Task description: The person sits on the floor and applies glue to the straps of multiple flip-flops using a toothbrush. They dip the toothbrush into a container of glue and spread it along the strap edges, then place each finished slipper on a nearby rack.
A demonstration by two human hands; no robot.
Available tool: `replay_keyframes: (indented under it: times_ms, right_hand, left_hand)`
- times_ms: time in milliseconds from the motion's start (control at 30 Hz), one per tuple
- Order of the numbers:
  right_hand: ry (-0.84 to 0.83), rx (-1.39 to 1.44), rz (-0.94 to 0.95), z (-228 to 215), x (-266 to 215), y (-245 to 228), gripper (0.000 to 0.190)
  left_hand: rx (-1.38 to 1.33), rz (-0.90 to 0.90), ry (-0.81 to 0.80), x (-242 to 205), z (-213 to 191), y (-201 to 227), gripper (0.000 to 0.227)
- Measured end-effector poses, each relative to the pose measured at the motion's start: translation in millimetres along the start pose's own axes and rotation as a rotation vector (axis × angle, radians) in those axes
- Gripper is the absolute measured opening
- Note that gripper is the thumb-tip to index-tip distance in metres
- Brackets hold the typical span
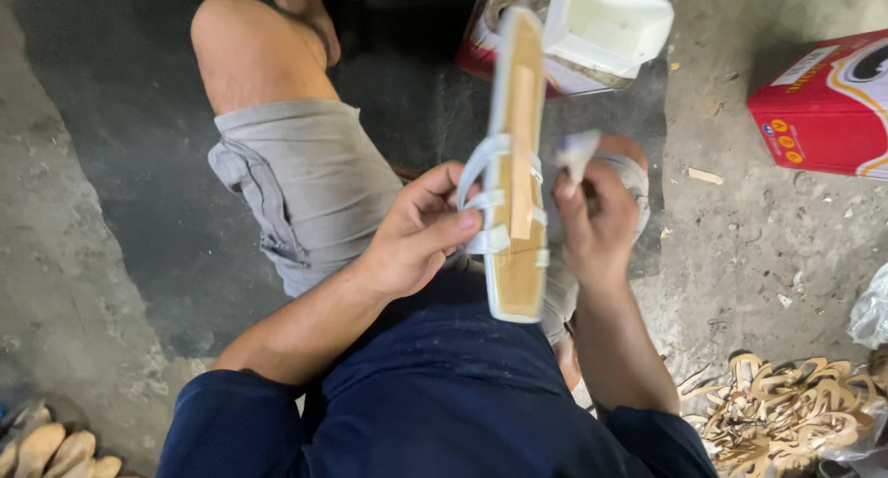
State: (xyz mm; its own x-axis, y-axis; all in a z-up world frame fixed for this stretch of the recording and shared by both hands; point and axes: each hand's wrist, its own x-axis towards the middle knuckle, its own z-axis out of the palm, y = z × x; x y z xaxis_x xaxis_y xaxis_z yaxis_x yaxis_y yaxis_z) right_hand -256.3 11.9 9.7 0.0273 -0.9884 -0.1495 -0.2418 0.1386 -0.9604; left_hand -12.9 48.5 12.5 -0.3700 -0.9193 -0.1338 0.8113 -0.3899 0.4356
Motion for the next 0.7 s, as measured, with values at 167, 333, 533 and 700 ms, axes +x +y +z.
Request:
replay_keyframes:
  times_ms: [167, 333, 533, 700]
  right_hand:
    - [-0.198, 1.1, 0.276, 26.5, 8.9, 2.2, 0.047]
    - [-0.184, 0.926, 0.114, 52.2, 22.5, -25.6, 0.054]
    - [-0.116, 0.847, 0.046, 83.3, 85.9, -67.9, 0.057]
    - [-0.226, 0.677, -0.165, 114.6, 130.0, -107.0, 0.057]
  left_hand:
    - [0.645, 0.335, -0.063, 10.7, 26.0, 25.4, 0.063]
    - [1.757, 0.771, -0.116, 35.2, 30.7, 71.6, 0.067]
    - [1.295, 0.271, 0.132, 20.0, 14.0, 113.2, 0.045]
    - [1.721, 0.896, 0.104, 1.9, 1.6, 170.9, 0.042]
